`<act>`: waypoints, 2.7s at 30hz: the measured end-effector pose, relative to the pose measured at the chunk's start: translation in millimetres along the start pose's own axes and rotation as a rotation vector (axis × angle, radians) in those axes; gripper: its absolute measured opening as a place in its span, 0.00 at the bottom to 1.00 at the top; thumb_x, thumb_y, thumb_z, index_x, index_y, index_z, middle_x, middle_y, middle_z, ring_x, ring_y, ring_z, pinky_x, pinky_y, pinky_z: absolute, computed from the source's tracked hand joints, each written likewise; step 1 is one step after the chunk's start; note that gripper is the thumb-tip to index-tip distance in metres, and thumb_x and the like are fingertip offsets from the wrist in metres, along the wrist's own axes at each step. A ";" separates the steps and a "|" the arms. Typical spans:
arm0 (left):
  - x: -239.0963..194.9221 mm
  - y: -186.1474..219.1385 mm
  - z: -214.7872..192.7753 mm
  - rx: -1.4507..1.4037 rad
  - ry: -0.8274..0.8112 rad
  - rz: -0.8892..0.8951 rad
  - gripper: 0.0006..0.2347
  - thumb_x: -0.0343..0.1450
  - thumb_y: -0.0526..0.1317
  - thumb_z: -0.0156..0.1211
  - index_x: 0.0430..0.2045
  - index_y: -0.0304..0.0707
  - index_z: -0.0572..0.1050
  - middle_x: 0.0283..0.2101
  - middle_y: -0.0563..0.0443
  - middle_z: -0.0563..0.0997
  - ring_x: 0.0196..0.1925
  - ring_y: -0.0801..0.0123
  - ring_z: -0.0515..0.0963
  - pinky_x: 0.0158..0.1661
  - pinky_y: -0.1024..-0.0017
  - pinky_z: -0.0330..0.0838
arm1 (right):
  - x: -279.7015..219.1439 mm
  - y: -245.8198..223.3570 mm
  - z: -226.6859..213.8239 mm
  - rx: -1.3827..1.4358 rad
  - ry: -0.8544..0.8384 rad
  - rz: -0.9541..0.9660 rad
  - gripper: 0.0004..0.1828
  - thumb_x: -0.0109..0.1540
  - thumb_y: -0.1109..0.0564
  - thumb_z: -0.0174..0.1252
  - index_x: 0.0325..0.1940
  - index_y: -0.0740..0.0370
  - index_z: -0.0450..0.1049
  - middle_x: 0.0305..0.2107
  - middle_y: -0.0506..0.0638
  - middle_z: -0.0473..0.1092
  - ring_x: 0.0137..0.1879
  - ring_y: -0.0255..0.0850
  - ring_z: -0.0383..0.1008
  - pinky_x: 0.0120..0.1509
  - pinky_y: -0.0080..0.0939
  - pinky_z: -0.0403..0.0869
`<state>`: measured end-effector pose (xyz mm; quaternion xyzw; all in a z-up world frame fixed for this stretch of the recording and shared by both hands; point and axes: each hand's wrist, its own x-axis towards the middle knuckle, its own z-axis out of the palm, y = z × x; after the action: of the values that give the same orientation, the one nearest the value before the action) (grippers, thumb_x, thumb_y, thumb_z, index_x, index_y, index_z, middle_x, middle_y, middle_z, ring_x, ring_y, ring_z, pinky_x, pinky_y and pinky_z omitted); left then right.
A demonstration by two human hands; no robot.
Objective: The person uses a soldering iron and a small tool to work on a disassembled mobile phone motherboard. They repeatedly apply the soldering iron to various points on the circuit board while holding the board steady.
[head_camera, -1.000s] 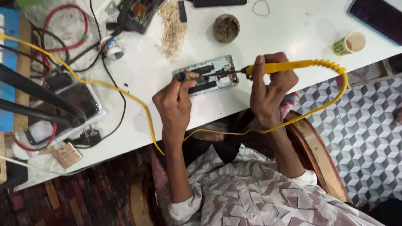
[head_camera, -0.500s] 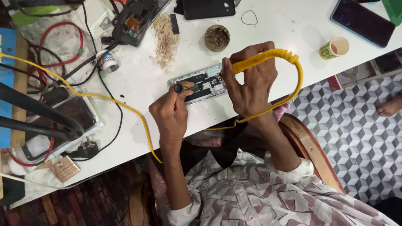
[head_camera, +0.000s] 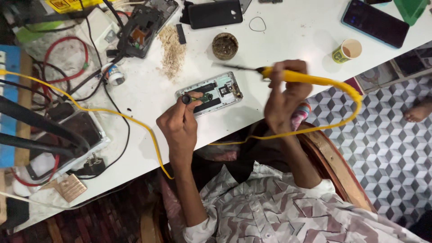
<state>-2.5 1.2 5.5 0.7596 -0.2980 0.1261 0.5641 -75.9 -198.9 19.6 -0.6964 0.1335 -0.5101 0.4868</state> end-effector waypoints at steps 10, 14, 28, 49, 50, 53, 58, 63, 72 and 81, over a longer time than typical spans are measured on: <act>2.6 4.0 0.7 -0.011 0.000 -0.014 0.06 0.74 0.24 0.53 0.40 0.22 0.77 0.39 0.42 0.86 0.38 0.60 0.88 0.38 0.69 0.81 | 24.8 44.5 -5.4 -0.002 -0.002 0.138 0.10 0.70 0.60 0.62 0.46 0.71 0.71 0.32 0.55 0.76 0.33 0.35 0.78 0.33 0.30 0.73; 2.0 2.9 0.7 -0.003 -0.003 -0.036 0.06 0.74 0.24 0.52 0.39 0.24 0.77 0.39 0.43 0.86 0.39 0.62 0.88 0.39 0.70 0.80 | 22.6 39.2 -2.7 -0.103 -0.036 0.125 0.11 0.69 0.58 0.64 0.44 0.71 0.73 0.32 0.55 0.77 0.36 0.37 0.82 0.36 0.29 0.76; 0.4 -1.0 3.2 0.001 0.014 -0.041 0.07 0.74 0.24 0.52 0.40 0.25 0.78 0.39 0.44 0.86 0.37 0.62 0.87 0.38 0.70 0.78 | 23.9 40.1 0.1 -0.135 -0.123 0.240 0.13 0.64 0.58 0.68 0.46 0.70 0.75 0.34 0.53 0.79 0.38 0.35 0.81 0.39 0.32 0.77; 3.8 2.2 5.0 0.013 0.018 -0.068 0.07 0.73 0.25 0.50 0.37 0.23 0.78 0.38 0.42 0.86 0.35 0.61 0.87 0.37 0.69 0.78 | -20.0 42.2 -19.2 0.322 0.026 0.195 0.11 0.69 0.66 0.58 0.55 0.71 0.70 0.38 0.55 0.74 0.45 0.40 0.80 0.47 0.34 0.78; 3.1 2.9 4.2 0.025 0.017 -0.092 0.07 0.73 0.25 0.50 0.36 0.23 0.78 0.37 0.42 0.86 0.34 0.61 0.87 0.35 0.69 0.78 | -24.3 39.3 -18.5 0.240 0.006 0.150 0.12 0.68 0.67 0.59 0.55 0.71 0.70 0.39 0.55 0.74 0.46 0.41 0.80 0.49 0.36 0.78; 4.2 2.3 5.1 0.029 0.021 -0.084 0.07 0.74 0.25 0.50 0.38 0.23 0.78 0.38 0.43 0.86 0.35 0.62 0.87 0.36 0.70 0.78 | -26.5 37.4 -14.9 0.115 -0.048 0.091 0.14 0.67 0.68 0.61 0.56 0.72 0.71 0.42 0.57 0.73 0.47 0.42 0.78 0.52 0.38 0.77; 1.6 1.2 3.8 0.009 0.009 -0.052 0.07 0.74 0.25 0.50 0.41 0.23 0.77 0.39 0.43 0.86 0.37 0.62 0.87 0.39 0.69 0.80 | -25.6 47.0 -6.7 0.338 -0.001 0.227 0.12 0.70 0.63 0.56 0.56 0.70 0.69 0.39 0.53 0.70 0.39 0.39 0.77 0.43 0.37 0.76; 4.2 1.4 4.3 0.046 0.012 -0.070 0.07 0.74 0.26 0.51 0.39 0.25 0.78 0.38 0.44 0.86 0.36 0.62 0.87 0.37 0.69 0.78 | -23.5 57.3 -5.4 0.460 0.088 0.239 0.11 0.73 0.55 0.50 0.51 0.66 0.65 0.33 0.52 0.69 0.31 0.36 0.73 0.35 0.35 0.72; 1.1 1.6 3.1 0.029 0.018 -0.068 0.06 0.73 0.26 0.52 0.35 0.26 0.78 0.38 0.43 0.86 0.36 0.60 0.87 0.38 0.70 0.77 | -26.1 68.2 -8.9 0.346 0.026 0.314 0.09 0.73 0.56 0.49 0.45 0.64 0.62 0.27 0.52 0.67 0.25 0.35 0.68 0.28 0.33 0.66; 3.7 1.1 1.0 0.020 0.031 -0.078 0.05 0.75 0.26 0.53 0.39 0.26 0.78 0.39 0.45 0.86 0.34 0.63 0.86 0.34 0.72 0.75 | -33.2 59.4 -11.7 0.334 -0.015 0.345 0.09 0.74 0.55 0.50 0.44 0.61 0.61 0.30 0.48 0.66 0.28 0.31 0.64 0.28 0.31 0.64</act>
<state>-0.4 -1.1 8.0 0.7742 -0.2580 0.1189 0.5656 -82.1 -211.7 -48.0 -0.5767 0.1607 -0.4293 0.6763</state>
